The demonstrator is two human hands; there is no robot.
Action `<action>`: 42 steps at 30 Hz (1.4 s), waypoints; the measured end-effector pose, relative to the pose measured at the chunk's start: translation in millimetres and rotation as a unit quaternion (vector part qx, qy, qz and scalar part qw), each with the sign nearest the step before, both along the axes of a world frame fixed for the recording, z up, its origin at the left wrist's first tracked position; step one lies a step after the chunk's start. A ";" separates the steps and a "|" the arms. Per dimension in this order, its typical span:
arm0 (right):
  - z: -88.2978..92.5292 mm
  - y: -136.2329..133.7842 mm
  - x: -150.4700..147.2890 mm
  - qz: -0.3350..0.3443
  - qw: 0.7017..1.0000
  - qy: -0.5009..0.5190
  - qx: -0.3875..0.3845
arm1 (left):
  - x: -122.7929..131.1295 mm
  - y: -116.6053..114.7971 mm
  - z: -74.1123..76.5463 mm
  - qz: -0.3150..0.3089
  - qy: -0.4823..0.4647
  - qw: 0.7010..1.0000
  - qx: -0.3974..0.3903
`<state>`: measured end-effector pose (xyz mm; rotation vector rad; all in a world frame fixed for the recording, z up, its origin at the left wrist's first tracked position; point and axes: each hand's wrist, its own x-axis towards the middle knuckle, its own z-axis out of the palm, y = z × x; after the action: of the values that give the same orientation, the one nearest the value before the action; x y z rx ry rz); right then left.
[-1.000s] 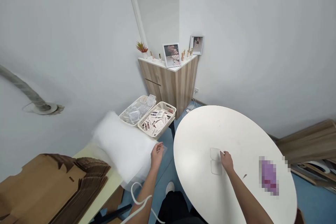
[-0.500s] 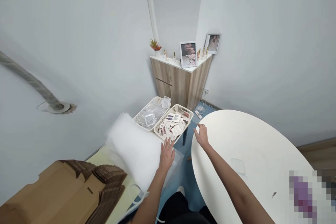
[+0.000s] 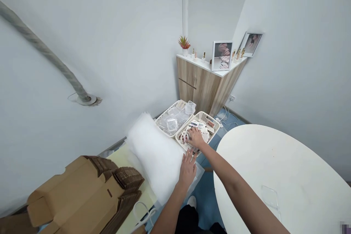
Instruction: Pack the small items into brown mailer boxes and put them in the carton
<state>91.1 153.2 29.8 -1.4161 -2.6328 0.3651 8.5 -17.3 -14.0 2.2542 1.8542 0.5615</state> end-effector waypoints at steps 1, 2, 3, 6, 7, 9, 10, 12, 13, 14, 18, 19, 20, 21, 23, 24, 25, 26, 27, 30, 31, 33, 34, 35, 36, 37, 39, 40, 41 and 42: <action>-1.6 -3.3 -4.0 0.030 0.999 -0.018 0.002 | 0.0 -0.3 0.2 -0.001 0.001 1.000 -0.003; -3.1 -5.8 -6.7 0.057 0.998 -0.034 0.008 | 0.0 -0.5 0.4 -0.002 0.001 1.000 -0.007; -4.6 -7.3 -8.2 0.077 0.996 -0.045 0.016 | 0.1 -0.7 0.7 -0.003 0.001 1.000 -0.011; -6.7 -7.1 -8.3 0.100 0.993 -0.045 0.034 | 0.1 -0.7 1.7 -0.003 -0.001 1.000 -0.028; -6.0 -6.1 -7.4 0.099 0.994 -0.038 0.038 | -0.1 -0.5 2.0 -0.002 -0.002 0.999 -0.034; -1.9 -5.0 -4.1 0.089 0.995 -0.016 0.044 | -1.2 0.3 2.7 -0.004 -0.005 0.999 -0.044; 1.6 -5.3 -0.9 0.077 0.996 -0.001 0.046 | -2.0 0.8 3.1 -0.006 -0.008 0.999 -0.047; 10.0 -9.1 11.4 0.040 0.997 0.034 0.052 | -3.7 2.0 4.2 -0.009 -0.012 0.999 -0.049; 14.0 -12.8 21.6 0.015 0.997 0.052 0.056 | -4.0 2.8 5.3 -0.007 -0.014 0.999 -0.049; 17.1 -17.7 35.0 -0.013 0.996 0.071 0.061 | -3.5 3.7 6.7 -0.001 -0.015 0.999 -0.049; 10.8 -54.2 121.2 -0.180 0.971 0.137 0.075 | 15.4 8.1 14.4 0.033 -0.016 0.999 -0.023; 3.8 -68.6 148.5 -0.239 0.957 0.150 0.073 | 25.7 8.7 15.6 0.028 -0.019 0.999 -0.014; -4.8 -85.2 176.4 -0.301 0.938 0.160 0.064 | 38.2 8.7 15.9 0.012 -0.022 1.000 -0.009; -14.5 -103.9 203.9 -0.367 0.913 0.169 0.050 | 52.6 7.8 15.0 -0.013 -0.027 1.000 -0.008; -34.1 -146.2 254.2 -0.473 0.858 0.200 0.015 | 85.2 2.8 9.3 -0.080 -0.040 0.996 -0.020; -43.1 -168.7 275.5 -0.510 0.833 0.215 0.004 | 102.3 -1.4 4.7 -0.116 -0.046 0.992 -0.032; -51.0 -191.3 293.6 -0.541 0.810 0.225 -0.004 | 119.0 -6.5 -0.8 -0.151 -0.050 0.986 -0.048; -57.8 -213.5 308.2 -0.572 0.788 0.228 -0.008 | 135.1 -12.2 -6.8 -0.184 -0.051 0.979 -0.069; -63.4 -234.6 319.4 -0.603 0.765 0.225 -0.011 | 150.0 -18.1 -13.0 -0.212 -0.049 0.972 -0.093; -75.1 -286.4 334.1 -0.680 0.711 0.180 -0.008 | 186.5 -32.6 -29.2 -0.277 -0.019 0.945 -0.173; -78.0 -298.7 334.0 -0.697 0.698 0.162 0.000 | 196.0 -35.3 -33.1 -0.292 -0.004 0.936 -0.194; -83.5 -315.3 329.1 -0.720 0.680 0.137 0.023 | 211.7 -37.3 -38.4 -0.317 0.025 0.922 -0.222; -86.1 -320.0 325.3 -0.726 0.674 0.131 0.034 | 218.2 -37.1 -39.9 -0.329 0.037 0.915 -0.230; -88.8 -322.7 321.1 -0.731 0.669 0.130 0.042 | 224.0 -36.6 -40.9 -0.342 0.046 0.909 -0.234; -91.5 -323.9 316.8 -0.733 0.666 0.130 0.045 | 229.1 -36.2 -41.5 -0.358 0.053 0.902 -0.235; -94.2 -323.9 312.9 -0.733 0.665 0.132 0.047 | 233.7 -36.4 -41.8 -0.375 0.059 0.894 -0.236; -98.9 -322.5 306.9 -0.729 0.669 0.135 0.045 | 241.6 -39.0 -41.4 -0.406 0.072 0.879 -0.241; -100.9 -321.6 305.4 -0.726 0.673 0.136 0.042 | 245.4 -41.6 -40.9 -0.417 0.081 0.871 -0.247; -102.6 -320.9 305.2 -0.722 0.678 0.136 0.039 | 249.2 -45.1 -40.0 -0.423 0.092 0.865 -0.253; -103.8 -320.5 306.4 -0.719 0.680 0.137 0.035 | 253.3 -49.2 -39.0 -0.427 0.104 0.860 -0.259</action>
<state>397.5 -167.3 -74.0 -2.5040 -0.6784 0.1871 261.8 -66.5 -53.1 2.4428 0.7217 -0.3047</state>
